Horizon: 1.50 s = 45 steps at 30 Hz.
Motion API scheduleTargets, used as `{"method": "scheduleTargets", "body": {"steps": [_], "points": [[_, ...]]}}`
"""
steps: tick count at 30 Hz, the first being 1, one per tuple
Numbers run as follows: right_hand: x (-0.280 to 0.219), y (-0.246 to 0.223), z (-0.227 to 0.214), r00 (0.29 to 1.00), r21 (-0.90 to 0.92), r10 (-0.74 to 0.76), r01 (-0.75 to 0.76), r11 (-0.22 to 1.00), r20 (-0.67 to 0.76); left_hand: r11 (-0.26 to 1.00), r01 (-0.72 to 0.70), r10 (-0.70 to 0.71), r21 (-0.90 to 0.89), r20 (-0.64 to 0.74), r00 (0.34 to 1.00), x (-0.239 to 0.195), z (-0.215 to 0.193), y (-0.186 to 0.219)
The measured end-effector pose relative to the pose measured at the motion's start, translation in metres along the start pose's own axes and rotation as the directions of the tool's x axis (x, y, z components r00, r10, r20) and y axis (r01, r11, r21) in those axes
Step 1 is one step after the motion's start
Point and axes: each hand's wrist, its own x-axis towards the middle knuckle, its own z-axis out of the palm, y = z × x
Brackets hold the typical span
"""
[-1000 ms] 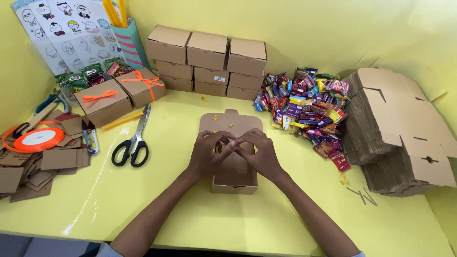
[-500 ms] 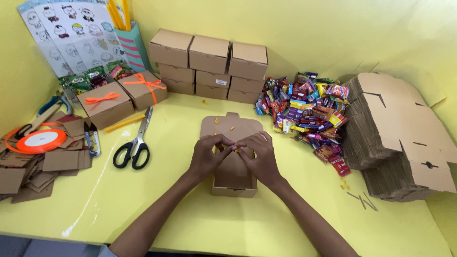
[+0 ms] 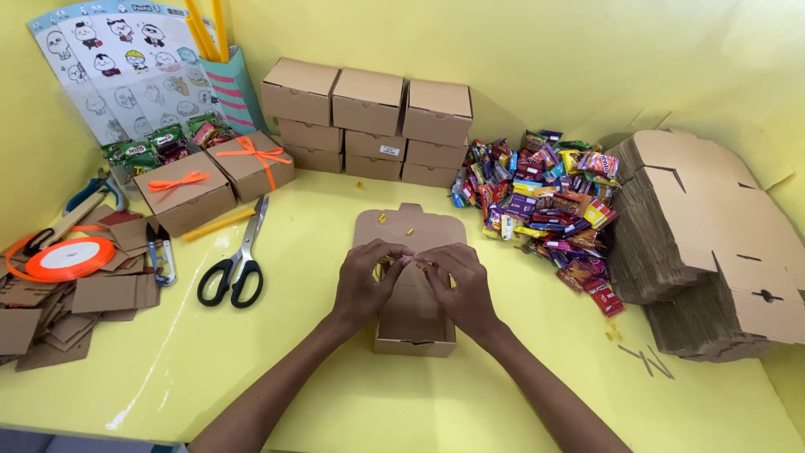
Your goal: Folding a cardboard gift box and cutting yellow filler material with scissors.
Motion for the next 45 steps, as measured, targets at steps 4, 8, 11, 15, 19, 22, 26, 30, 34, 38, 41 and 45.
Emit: {"method": "scheduleTargets", "body": {"steps": [4,8,11,15,19,22,26,30,34,38,41,45], "points": [[0.004,-0.012,-0.001,0.999,0.087,0.038,-0.037,0.996,-0.019,1.000,0.008,-0.008,-0.016,-0.002,1.000,-0.001,-0.002,0.003],[0.004,-0.009,-0.001,0.998,0.125,0.069,-0.069,0.990,0.004,0.999,0.046,-0.046,0.000,0.011,0.999,-0.003,0.001,0.001],[0.003,-0.001,0.002,0.995,0.180,0.094,-0.096,0.979,0.019,0.996,0.084,-0.084,-0.015,0.025,0.996,-0.003,0.003,-0.002],[0.008,-0.006,0.001,0.993,0.212,0.104,-0.114,0.971,0.054,0.995,0.097,-0.097,-0.036,0.018,0.995,-0.004,0.004,-0.007],[0.005,-0.004,0.000,0.990,0.219,0.131,-0.140,0.966,0.053,0.993,0.104,-0.103,-0.057,0.020,0.994,-0.002,0.004,0.001],[0.005,-0.001,-0.001,0.979,0.266,0.177,-0.199,0.943,0.104,0.980,0.128,-0.125,-0.152,0.028,0.992,0.000,0.006,-0.001],[0.004,-0.005,0.000,0.972,0.278,0.194,-0.225,0.934,0.136,0.979,0.117,-0.116,-0.167,0.013,0.993,-0.007,0.009,-0.007],[0.008,-0.006,-0.003,0.989,0.255,0.084,-0.113,0.960,0.119,0.979,0.098,-0.103,-0.180,-0.014,0.995,-0.005,0.008,-0.007],[0.017,-0.017,-0.009,0.990,0.318,0.051,-0.090,0.944,0.128,0.961,0.142,-0.147,-0.237,-0.006,0.989,-0.006,0.004,-0.005],[0.017,-0.014,-0.008,0.997,0.340,-0.009,-0.018,0.940,0.079,0.957,0.177,-0.179,-0.231,0.010,0.984,-0.006,0.001,-0.003],[0.011,-0.009,-0.006,0.998,0.328,-0.004,-0.014,0.945,0.056,0.946,0.194,-0.194,-0.261,0.027,0.981,-0.008,0.000,-0.001],[0.010,-0.010,-0.004,0.999,0.322,0.001,-0.013,0.947,0.038,0.944,0.179,-0.178,-0.277,0.032,0.984,-0.009,0.000,0.001]]}}
